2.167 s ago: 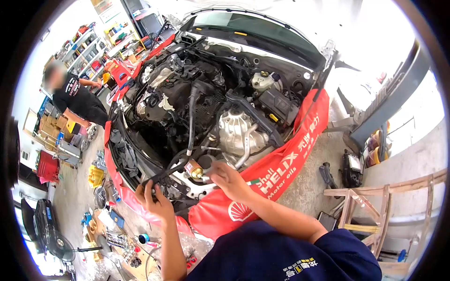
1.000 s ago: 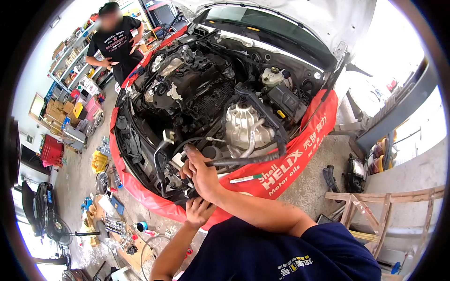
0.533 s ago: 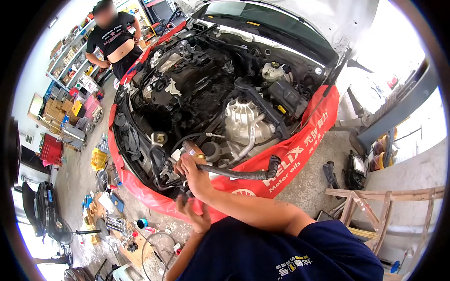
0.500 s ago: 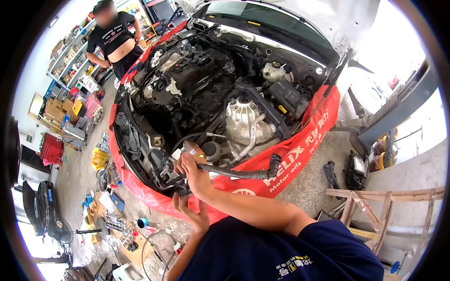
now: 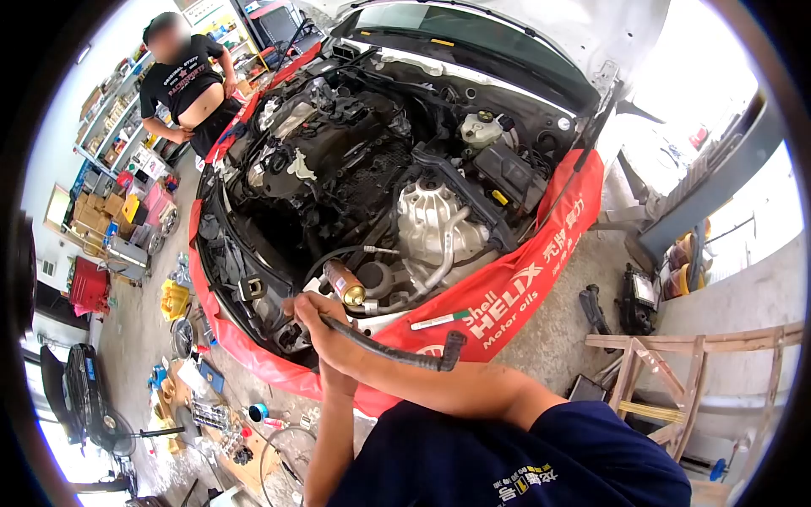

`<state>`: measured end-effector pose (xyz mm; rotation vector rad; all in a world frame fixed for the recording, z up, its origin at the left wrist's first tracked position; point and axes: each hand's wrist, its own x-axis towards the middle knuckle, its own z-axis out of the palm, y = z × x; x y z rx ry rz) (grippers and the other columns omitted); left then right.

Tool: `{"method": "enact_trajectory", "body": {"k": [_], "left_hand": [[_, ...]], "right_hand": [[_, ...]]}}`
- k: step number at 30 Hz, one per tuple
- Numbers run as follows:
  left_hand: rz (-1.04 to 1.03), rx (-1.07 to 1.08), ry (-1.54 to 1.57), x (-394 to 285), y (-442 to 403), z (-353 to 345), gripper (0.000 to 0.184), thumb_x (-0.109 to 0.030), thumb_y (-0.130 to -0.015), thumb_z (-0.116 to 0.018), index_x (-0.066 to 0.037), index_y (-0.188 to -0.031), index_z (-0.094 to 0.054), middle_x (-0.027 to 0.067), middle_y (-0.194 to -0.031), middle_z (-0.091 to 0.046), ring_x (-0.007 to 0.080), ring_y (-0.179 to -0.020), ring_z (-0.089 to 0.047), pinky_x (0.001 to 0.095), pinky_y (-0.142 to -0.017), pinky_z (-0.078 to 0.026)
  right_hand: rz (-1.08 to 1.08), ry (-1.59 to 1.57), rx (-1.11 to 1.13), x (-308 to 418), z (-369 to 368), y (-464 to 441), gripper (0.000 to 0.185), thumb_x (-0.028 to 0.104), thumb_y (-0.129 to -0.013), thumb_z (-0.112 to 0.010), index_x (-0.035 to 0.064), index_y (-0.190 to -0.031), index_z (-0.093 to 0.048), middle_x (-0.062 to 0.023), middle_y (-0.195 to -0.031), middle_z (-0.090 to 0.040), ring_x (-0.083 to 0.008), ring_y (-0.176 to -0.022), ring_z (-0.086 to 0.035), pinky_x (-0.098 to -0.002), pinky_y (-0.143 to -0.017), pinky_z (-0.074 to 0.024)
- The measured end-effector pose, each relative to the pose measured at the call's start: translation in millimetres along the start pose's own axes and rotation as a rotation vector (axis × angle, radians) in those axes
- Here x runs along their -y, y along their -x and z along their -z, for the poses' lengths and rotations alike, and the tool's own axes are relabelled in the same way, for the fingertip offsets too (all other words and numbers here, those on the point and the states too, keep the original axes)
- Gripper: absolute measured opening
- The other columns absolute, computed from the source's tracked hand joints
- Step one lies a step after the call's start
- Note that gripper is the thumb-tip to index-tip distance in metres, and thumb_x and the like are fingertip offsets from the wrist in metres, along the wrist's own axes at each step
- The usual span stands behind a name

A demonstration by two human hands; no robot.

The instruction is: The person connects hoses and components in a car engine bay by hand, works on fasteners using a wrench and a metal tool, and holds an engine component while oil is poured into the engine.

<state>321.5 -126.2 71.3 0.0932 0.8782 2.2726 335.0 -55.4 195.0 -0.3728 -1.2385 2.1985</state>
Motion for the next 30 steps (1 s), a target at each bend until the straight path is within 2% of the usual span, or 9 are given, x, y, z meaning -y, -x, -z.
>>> {"method": "enact_trajectory", "body": {"k": [1,2,5,6,10,18,22,26,30], "left_hand": [[0.014,-0.019,0.012,-4.5,-6.5,9.3,0.059,-0.051,-0.098,-0.032,-0.011,-0.142,-0.031,0.0079,-0.141,-0.041,0.0224,-0.128,-0.042,0.0373,-0.104,-0.038],[0.027,-0.039,0.024,-10.3,-12.4,16.3,0.062,-0.052,-0.097,-0.033,-0.011,-0.142,-0.032,0.0082,-0.142,-0.04,0.0232,-0.128,-0.041,0.0383,-0.105,-0.037],[0.06,-0.111,0.065,-30.4,-29.1,36.9,0.069,-0.058,-0.093,-0.037,-0.011,-0.143,-0.032,0.0091,-0.144,-0.039,0.0259,-0.13,-0.04,0.041,-0.107,-0.035],[0.079,-0.208,-0.013,-38.4,-40.1,40.1,0.057,-0.049,-0.1,-0.025,-0.01,-0.14,-0.033,0.0083,-0.138,-0.045,0.0213,-0.127,-0.044,0.0366,-0.105,-0.038],[0.067,-0.122,0.111,-64.5,-85.2,42.0,0.038,-0.021,-0.097,-0.03,-0.005,-0.127,-0.049,0.0098,-0.13,-0.053,0.0228,-0.12,-0.051,0.0397,-0.105,-0.038],[0.322,-0.024,0.126,-76.5,-243.3,58.9,0.037,-0.018,-0.095,-0.036,0.002,-0.126,-0.044,0.0138,-0.127,-0.052,0.0283,-0.119,-0.048,0.041,-0.104,-0.036],[0.378,-0.297,0.159,-51.2,-318.5,79.7,0.035,-0.026,-0.095,-0.034,-0.001,-0.109,-0.053,0.0156,-0.107,-0.06,0.0327,-0.102,-0.057,0.0432,-0.095,-0.045],[0.306,-0.41,0.168,-23.5,-380.1,108.2,0.028,-0.019,-0.097,-0.033,-0.003,-0.106,-0.054,0.0134,-0.1,-0.06,0.0314,-0.094,-0.06,0.0418,-0.087,-0.049],[0.314,-0.545,0.131,3.1,-427.2,140.4,0.028,-0.025,-0.098,-0.037,-0.005,-0.108,-0.055,0.0109,-0.101,-0.06,0.0298,-0.093,-0.059,0.0422,-0.085,-0.048]], "right_hand": [[-0.02,0.002,-0.068,-1.9,-2.7,-1.3,0.026,0.024,-0.094,-0.055,-0.0001,-0.09,-0.064,-0.0021,-0.084,-0.064,-0.0077,-0.08,-0.055,-0.0237,-0.077,-0.0435],[-0.034,0.036,0.082,-4.9,7.3,-6.3,0.024,0.021,-0.093,-0.056,0.001,-0.105,-0.063,-0.003,-0.097,-0.064,-0.0106,-0.092,-0.058,-0.0251,-0.086,-0.0429],[0.032,0.055,0.182,-7.0,16.1,-8.6,0.033,0.024,-0.094,-0.053,-0.0017,-0.114,-0.058,-0.0092,-0.119,-0.058,-0.0159,-0.115,-0.051,-0.031,-0.099,-0.0372],[-0.001,0.05,0.216,-11.7,19.9,-13.6,0.036,0.025,-0.094,-0.053,-0.0022,-0.118,-0.055,-0.0111,-0.123,-0.055,-0.0178,-0.121,-0.048,-0.0322,-0.103,-0.0351],[-0.186,-0.177,0.123,-24.6,24.7,-45.4,0.06,0.046,-0.095,-0.05,-0.0011,-0.132,-0.042,-0.0164,-0.13,-0.049,-0.0284,-0.126,-0.046,-0.0413,-0.107,-0.0347],[0.121,0.346,0.175,-51.4,32.0,-167.0,0.046,0.023,-0.097,-0.052,-0.0012,-0.134,-0.04,-0.0211,-0.129,-0.053,-0.0243,-0.122,-0.05,-0.0306,-0.098,-0.0402],[0.244,0.638,0.261,-86.0,45.9,-209.6,0.037,0.009,-0.089,-0.057,0.0042,-0.125,-0.05,-0.0154,-0.099,-0.06,-0.0242,-0.086,-0.059,-0.0338,-0.08,-0.0467],[0.157,0.82,0.367,-122.7,68.4,-245.7,0.043,0.012,-0.089,-0.061,0.0005,-0.127,-0.048,-0.022,-0.123,-0.055,-0.0372,-0.113,-0.054,-0.0388,-0.096,-0.0442],[0.195,0.885,0.337,-158.2,94.5,-282.7,0.043,0.01,-0.086,-0.063,0.0007,-0.126,-0.049,-0.0219,-0.126,-0.053,-0.0381,-0.113,-0.054,-0.0391,-0.096,-0.0446]]}}
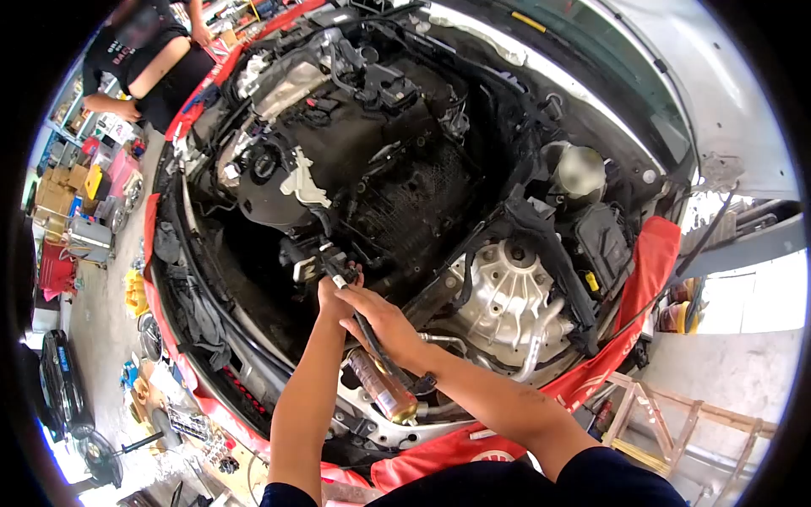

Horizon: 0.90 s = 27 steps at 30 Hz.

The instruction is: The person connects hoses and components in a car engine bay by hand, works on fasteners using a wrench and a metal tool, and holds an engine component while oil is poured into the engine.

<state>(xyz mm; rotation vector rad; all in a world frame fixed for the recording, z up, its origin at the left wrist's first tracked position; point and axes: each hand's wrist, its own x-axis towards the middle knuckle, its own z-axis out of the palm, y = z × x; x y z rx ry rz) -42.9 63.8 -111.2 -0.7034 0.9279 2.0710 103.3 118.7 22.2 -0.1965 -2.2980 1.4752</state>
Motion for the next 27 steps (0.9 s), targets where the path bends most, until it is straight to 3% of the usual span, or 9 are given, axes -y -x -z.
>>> {"method": "enact_trajectory", "body": {"k": [7,12,13,15,16,21,23,24,27], "left_hand": [[0.007,-0.078,0.087,12.4,-12.2,-6.6,0.038,-0.036,-0.095,-0.031,-0.018,-0.124,-0.049,0.0022,-0.131,-0.051,0.0255,-0.122,-0.043,0.051,-0.106,-0.03],[-0.04,0.024,0.019,25.6,-5.6,13.6,0.026,0.009,-0.078,-0.052,0.001,-0.102,-0.052,0.0118,-0.105,-0.053,0.0288,-0.096,-0.052,0.0459,-0.082,-0.051],[-0.037,0.019,0.014,24.4,-4.7,12.3,0.026,0.009,-0.078,-0.052,0.001,-0.102,-0.052,0.0118,-0.105,-0.053,0.0288,-0.096,-0.052,0.0459,-0.082,-0.051],[-0.136,0.091,-0.231,21.9,1.3,10.6,0.021,0.003,-0.082,-0.048,0.001,-0.102,-0.052,0.0116,-0.103,-0.054,0.0294,-0.097,-0.051,0.0483,-0.085,-0.049],[-0.002,-0.043,0.01,21.1,8.0,-6.1,0.042,-0.035,-0.096,-0.029,-0.008,-0.12,-0.049,0.0118,-0.126,-0.053,0.0322,-0.117,-0.047,0.0502,-0.104,-0.036],[0.036,0.041,0.167,14.5,21.2,-14.2,0.043,-0.033,-0.094,-0.031,-0.01,-0.126,-0.048,0.0121,-0.132,-0.05,0.0329,-0.124,-0.041,0.0489,-0.109,-0.028],[-0.035,0.069,0.179,15.4,23.3,-12.1,0.044,-0.035,-0.094,-0.033,-0.01,-0.127,-0.048,0.013,-0.134,-0.048,0.0344,-0.125,-0.04,0.0489,-0.108,-0.028],[-0.003,0.159,0.147,13.6,25.2,-8.9,0.039,-0.044,-0.09,-0.046,-0.015,-0.111,-0.061,0.0088,-0.11,-0.063,0.0313,-0.109,-0.054,0.0456,-0.1,-0.038],[-0.01,0.069,0.112,13.2,27.0,-6.8,0.039,-0.044,-0.09,-0.047,-0.013,-0.11,-0.062,0.0108,-0.111,-0.063,0.0329,-0.108,-0.054,0.0455,-0.1,-0.039]], "right_hand": [[0.084,-0.094,0.01,-31.6,4.9,-5.7,0.04,0.007,-0.084,-0.062,0.001,-0.122,-0.052,-0.0221,-0.124,-0.054,-0.039,-0.109,-0.056,-0.0411,-0.092,-0.0472],[0.018,-0.145,-0.005,-45.6,8.5,3.7,0.039,0.007,-0.086,-0.061,0.0014,-0.124,-0.051,-0.0222,-0.125,-0.054,-0.0385,-0.11,-0.056,-0.0406,-0.092,-0.0468],[0.01,-0.159,-0.014,-47.1,10.1,3.9,0.039,0.007,-0.086,-0.06,0.0017,-0.124,-0.051,-0.0222,-0.125,-0.054,-0.0382,-0.11,-0.056,-0.0404,-0.092,-0.0466],[-0.004,-0.18,-0.01,-44.9,12.9,4.7,0.04,0.006,-0.086,-0.061,0.0024,-0.124,-0.051,-0.0223,-0.125,-0.054,-0.0383,-0.11,-0.056,-0.0402,-0.092,-0.0468],[-0.007,-0.193,-0.003,-43.5,14.4,4.0,0.04,0.006,-0.086,-0.061,0.0031,-0.124,-0.051,-0.0224,-0.125,-0.053,-0.0384,-0.11,-0.056,-0.04,-0.092,-0.047],[0.012,-0.195,0.039,-37.2,4.2,11.1,0.046,0.001,-0.081,-0.064,0.0068,-0.125,-0.052,-0.0215,-0.125,-0.053,-0.038,-0.108,-0.057,-0.039,-0.089,-0.0488],[0.032,-0.182,0.063,-29.8,2.0,12.3,0.043,0.011,-0.082,-0.067,0.0062,-0.123,-0.054,-0.0188,-0.125,-0.055,-0.0371,-0.109,-0.057,-0.0409,-0.092,-0.0477],[0.03,-0.201,0.08,-27.2,1.2,13.5,0.044,0.011,-0.082,-0.067,0.007,-0.123,-0.054,-0.0181,-0.126,-0.054,-0.0365,-0.108,-0.057,-0.0407,-0.091,-0.0479],[0.025,-0.223,0.065,-18.6,-0.2,17.9,0.044,0.01,-0.082,-0.067,0.0076,-0.124,-0.054,-0.0183,-0.126,-0.054,-0.0368,-0.108,-0.057,-0.0409,-0.092,-0.0478]]}}
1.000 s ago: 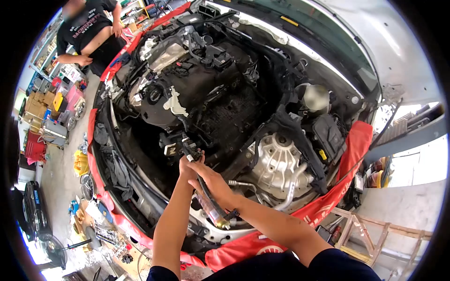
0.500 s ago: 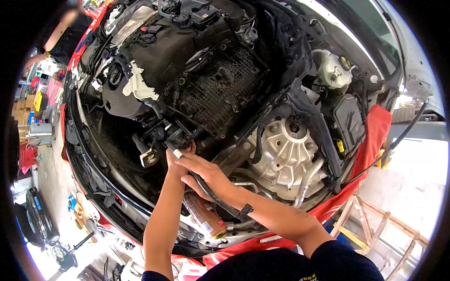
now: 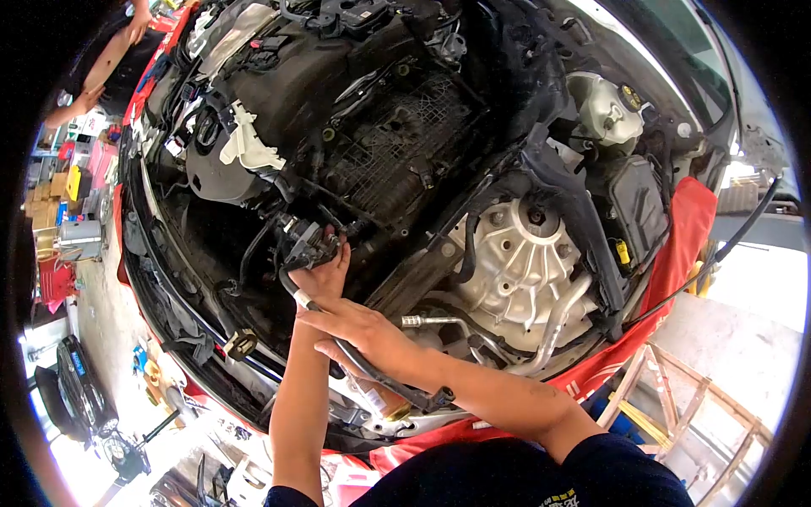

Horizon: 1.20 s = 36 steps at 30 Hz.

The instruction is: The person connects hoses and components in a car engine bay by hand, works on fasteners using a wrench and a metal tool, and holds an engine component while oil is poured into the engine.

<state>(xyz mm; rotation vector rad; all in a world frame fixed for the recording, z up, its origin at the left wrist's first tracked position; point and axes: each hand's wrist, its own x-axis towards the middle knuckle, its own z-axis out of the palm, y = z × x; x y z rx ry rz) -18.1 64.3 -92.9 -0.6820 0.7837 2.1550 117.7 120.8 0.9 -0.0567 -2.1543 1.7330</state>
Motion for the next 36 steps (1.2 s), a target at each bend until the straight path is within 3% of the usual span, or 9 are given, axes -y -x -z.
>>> {"method": "enact_trajectory", "body": {"k": [4,6,9,10,14,18,21,25,36], "left_hand": [[0.02,0.219,0.099,-1.8,-9.9,22.2,0.035,-0.033,-0.094,-0.04,-0.011,-0.115,-0.06,0.0123,-0.119,-0.061,0.0379,-0.112,-0.053,0.0461,-0.099,-0.04],[0.028,0.324,0.118,-2.3,-7.3,23.6,0.036,-0.03,-0.094,-0.04,-0.011,-0.12,-0.057,0.0114,-0.124,-0.058,0.0349,-0.111,-0.054,0.0456,-0.101,-0.039],[-0.127,0.126,-0.096,-4.3,9.2,8.2,0.043,-0.023,-0.098,-0.035,-0.012,-0.139,-0.038,0.0102,-0.144,-0.039,0.0255,-0.128,-0.042,0.041,-0.112,-0.028],[-0.049,0.408,0.007,-10.4,-0.1,29.3,0.045,-0.021,-0.098,-0.04,-0.011,-0.141,-0.034,0.0105,-0.146,-0.036,0.023,-0.133,-0.035,0.0397,-0.113,-0.025],[-0.087,0.194,-0.044,-18.1,11.7,43.4,0.042,-0.022,-0.093,-0.055,-0.008,-0.132,-0.046,0.007,-0.13,-0.051,0.0219,-0.117,-0.051,0.0366,-0.106,-0.037],[-0.076,0.294,-0.116,-37.4,14.2,52.4,0.064,0.011,-0.072,-0.053,-0.013,-0.131,-0.047,0.0061,-0.132,-0.051,0.0261,-0.129,-0.041,0.0435,-0.111,-0.03],[-0.013,0.255,0.043,-35.2,15.3,36.2,0.04,-0.003,-0.086,-0.047,-0.009,-0.126,-0.052,0.0097,-0.132,-0.05,0.0312,-0.131,-0.039,0.0456,-0.113,-0.028],[0.042,0.147,0.228,-29.4,4.0,25.6,0.036,-0.02,-0.095,-0.036,-0.004,-0.122,-0.053,0.0146,-0.128,-0.052,0.0373,-0.128,-0.04,0.0492,-0.11,-0.032],[0.107,0.037,0.175,-27.7,-9.5,19.4,0.035,-0.015,-0.097,-0.033,-0.003,-0.125,-0.05,0.0148,-0.128,-0.053,0.0352,-0.125,-0.044,0.0481,-0.108,-0.035]], "right_hand": [[-0.037,-0.035,0.001,1.1,3.5,1.4,0.049,0.009,-0.081,-0.067,0.007,-0.126,-0.051,-0.0203,-0.122,-0.054,-0.0372,-0.106,-0.058,-0.039,-0.088,-0.0482],[-0.066,-0.055,-0.003,-0.4,4.9,0.1,0.045,0.021,-0.087,-0.064,0.004,-0.127,-0.05,-0.0189,-0.123,-0.055,-0.0328,-0.108,-0.058,-0.0378,-0.088,-0.0472],[-0.242,-0.696,-0.249,2.6,13.5,-13.0,0.048,0.039,-0.095,-0.052,0.0009,-0.125,-0.051,-0.0167,-0.126,-0.055,-0.0235,-0.111,-0.057,-0.0363,-0.088,-0.0472],[-0.255,-0.743,-0.304,-2.8,21.9,-23.4,0.041,0.034,-0.096,-0.052,0.0004,-0.118,-0.056,-0.0179,-0.124,-0.056,-0.0247,-0.112,-0.056,-0.0383,-0.091,-0.0471],[-0.547,-1.045,-0.245,-6.9,55.9,-70.8,0.023,0.01,-0.096,-0.045,-0.0029,-0.107,-0.059,-0.0228,-0.114,-0.061,-0.0295,-0.102,-0.063,-0.038,-0.091,-0.0535],[-0.668,-0.947,-0.095,-12.4,81.9,-117.9,0.023,0.004,-0.092,-0.041,-0.0069,-0.105,-0.057,-0.0245,-0.105,-0.064,-0.0325,-0.094,-0.066,-0.037,-0.087,-0.0565],[-0.741,-0.886,-0.114,-21.6,94.9,-143.8,0.025,0.008,-0.089,-0.044,-0.0076,-0.104,-0.056,-0.0229,-0.102,-0.064,-0.0337,-0.092,-0.066,-0.0369,-0.086,-0.0568],[-0.795,-0.832,-0.101,-41.1,99.1,-168.3,0.026,0.01,-0.086,-0.047,-0.007,-0.103,-0.057,-0.0205,-0.097,-0.065,-0.0304,-0.089,-0.067,-0.0374,-0.085,-0.0561],[-0.838,-0.73,-0.037,-59.6,100.6,-177.0,0.024,0.01,-0.084,-0.046,-0.0023,-0.101,-0.056,-0.017,-0.095,-0.065,-0.0288,-0.084,-0.068,-0.0359,-0.08,-0.0566]]}}
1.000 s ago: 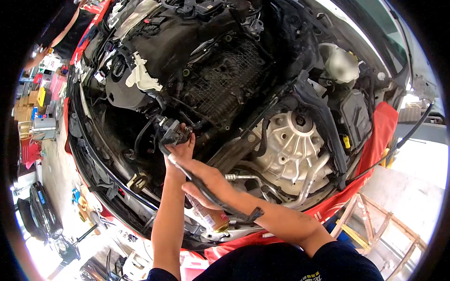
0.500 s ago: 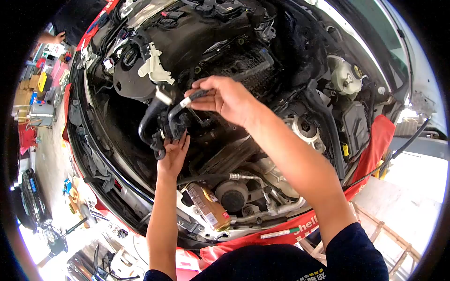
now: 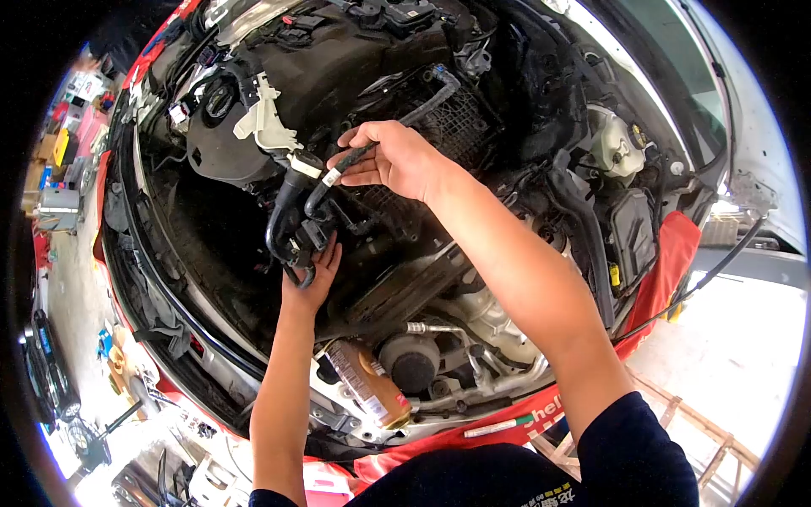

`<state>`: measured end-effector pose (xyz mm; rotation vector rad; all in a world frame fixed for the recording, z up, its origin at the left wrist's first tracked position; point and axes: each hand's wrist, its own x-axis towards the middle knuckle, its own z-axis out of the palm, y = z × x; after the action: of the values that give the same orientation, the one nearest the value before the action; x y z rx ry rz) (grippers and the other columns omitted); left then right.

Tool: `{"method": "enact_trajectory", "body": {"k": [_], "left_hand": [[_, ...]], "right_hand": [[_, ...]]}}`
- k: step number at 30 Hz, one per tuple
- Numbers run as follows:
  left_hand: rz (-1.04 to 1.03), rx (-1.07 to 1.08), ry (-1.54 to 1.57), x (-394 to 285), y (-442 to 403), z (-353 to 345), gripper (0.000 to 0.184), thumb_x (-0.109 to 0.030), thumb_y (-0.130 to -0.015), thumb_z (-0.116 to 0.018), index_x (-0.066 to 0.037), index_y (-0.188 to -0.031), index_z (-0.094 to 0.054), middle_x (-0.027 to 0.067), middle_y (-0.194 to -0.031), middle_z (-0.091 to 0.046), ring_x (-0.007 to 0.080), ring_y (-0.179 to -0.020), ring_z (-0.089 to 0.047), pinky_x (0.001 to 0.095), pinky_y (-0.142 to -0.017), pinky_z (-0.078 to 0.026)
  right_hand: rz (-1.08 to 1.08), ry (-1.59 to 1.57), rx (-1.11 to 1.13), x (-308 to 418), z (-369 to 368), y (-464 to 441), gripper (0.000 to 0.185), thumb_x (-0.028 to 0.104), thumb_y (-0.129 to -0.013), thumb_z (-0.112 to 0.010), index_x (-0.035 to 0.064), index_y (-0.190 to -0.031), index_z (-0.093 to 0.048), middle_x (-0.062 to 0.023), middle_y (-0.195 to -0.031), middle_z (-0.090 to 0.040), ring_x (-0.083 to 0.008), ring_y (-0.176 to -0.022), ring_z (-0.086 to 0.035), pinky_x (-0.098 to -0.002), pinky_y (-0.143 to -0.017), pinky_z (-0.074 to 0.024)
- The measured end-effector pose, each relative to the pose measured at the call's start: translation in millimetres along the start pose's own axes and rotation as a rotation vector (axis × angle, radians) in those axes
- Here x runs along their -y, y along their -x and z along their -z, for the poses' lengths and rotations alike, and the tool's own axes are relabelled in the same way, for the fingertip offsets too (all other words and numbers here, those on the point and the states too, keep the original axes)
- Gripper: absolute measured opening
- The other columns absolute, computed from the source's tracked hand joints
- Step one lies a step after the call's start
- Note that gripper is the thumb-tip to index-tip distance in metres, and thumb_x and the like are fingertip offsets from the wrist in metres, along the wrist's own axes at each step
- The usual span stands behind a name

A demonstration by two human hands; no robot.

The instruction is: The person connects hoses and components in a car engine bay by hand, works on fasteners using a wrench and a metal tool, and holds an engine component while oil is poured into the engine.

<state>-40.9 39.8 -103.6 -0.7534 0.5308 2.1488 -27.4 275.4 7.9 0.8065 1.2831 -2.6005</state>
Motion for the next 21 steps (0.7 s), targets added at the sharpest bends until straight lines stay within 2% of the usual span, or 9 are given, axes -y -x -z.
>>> {"method": "enact_trajectory", "body": {"k": [3,5,8,10,12,20,21], "left_hand": [[0.027,-0.073,-0.03,2.6,-0.1,0.4,0.033,-0.009,-0.096,-0.034,-0.002,-0.125,-0.05,0.015,-0.126,-0.055,0.0332,-0.122,-0.049,0.0459,-0.107,-0.037],[-0.033,-0.114,-0.107,4.5,-0.7,-0.8,0.033,-0.003,-0.094,-0.036,0.002,-0.123,-0.049,0.0163,-0.122,-0.057,0.032,-0.117,-0.052,0.0444,-0.105,-0.04],[-0.003,-0.098,-0.105,5.2,10.1,-4.4,0.033,0.002,-0.091,-0.039,0.006,-0.122,-0.049,0.0173,-0.118,-0.059,0.0311,-0.114,-0.055,0.0435,-0.104,-0.041],[0.014,-0.132,-0.15,5.3,13.7,-2.6,0.033,0.005,-0.089,-0.039,0.007,-0.121,-0.048,0.0185,-0.119,-0.058,0.0326,-0.116,-0.054,0.0437,-0.103,-0.041],[0.061,-0.067,-0.101,4.3,14.5,4.7,0.035,0.007,-0.088,-0.038,0.007,-0.122,-0.048,0.0188,-0.121,-0.057,0.0343,-0.118,-0.052,0.0441,-0.104,-0.041],[0.032,-0.157,-0.057,3.7,5.4,1.8,0.035,0.007,-0.087,-0.039,0.009,-0.121,-0.048,0.0203,-0.121,-0.057,0.0355,-0.118,-0.052,0.0464,-0.107,-0.038],[0.041,-0.144,-0.032,2.9,2.5,5.0,0.033,-0.004,-0.093,-0.039,0.004,-0.125,-0.047,0.0175,-0.124,-0.054,0.0353,-0.121,-0.049,0.0452,-0.108,-0.038]], "right_hand": [[0.006,-0.001,-0.001,-4.0,4.9,-2.1,0.025,0.012,-0.083,-0.046,-0.0013,-0.101,-0.056,-0.0172,-0.094,-0.065,-0.0282,-0.083,-0.067,-0.0351,-0.078,-0.057],[0.009,0.003,-0.007,-5.4,6.3,-4.5,0.026,0.013,-0.083,-0.046,-0.0012,-0.101,-0.056,-0.017,-0.092,-0.065,-0.0279,-0.082,-0.067,-0.0348,-0.077,-0.0571],[-0.02,0.006,-0.022,-4.9,6.8,-9.4,0.026,0.014,-0.082,-0.046,-0.0008,-0.101,-0.056,-0.0178,-0.09,-0.066,-0.0275,-0.08,-0.068,-0.0342,-0.075,-0.0573],[-0.016,0.002,-0.017,-3.6,0.5,-10.1,0.024,0.014,-0.082,-0.046,-0.0004,-0.098,-0.056,-0.019,-0.09,-0.066,-0.0275,-0.079,-0.068,-0.0338,-0.073,-0.0573],[-0.012,0.014,-0.043,-3.7,-2.9,-10.2,0.023,0.014,-0.082,-0.046,0.0,-0.097,-0.056,-0.0202,-0.092,-0.066,-0.0278,-0.079,-0.068,-0.0335,-0.072,-0.0572],[-0.048,0.022,-0.071,-10.1,0.5,-15.0,0.022,0.013,-0.082,-0.045,0.0012,-0.099,-0.054,-0.0201,-0.094,-0.065,-0.0275,-0.084,-0.067,-0.0347,-0.076,-0.0551],[-0.052,0.007,-0.078,-10.1,-0.7,-12.2,0.022,0.012,-0.081,-0.046,0.0016,-0.099,-0.053,-0.0197,-0.096,-0.065,-0.0267,-0.081,-0.066,-0.0347,-0.076,-0.0544]]}}
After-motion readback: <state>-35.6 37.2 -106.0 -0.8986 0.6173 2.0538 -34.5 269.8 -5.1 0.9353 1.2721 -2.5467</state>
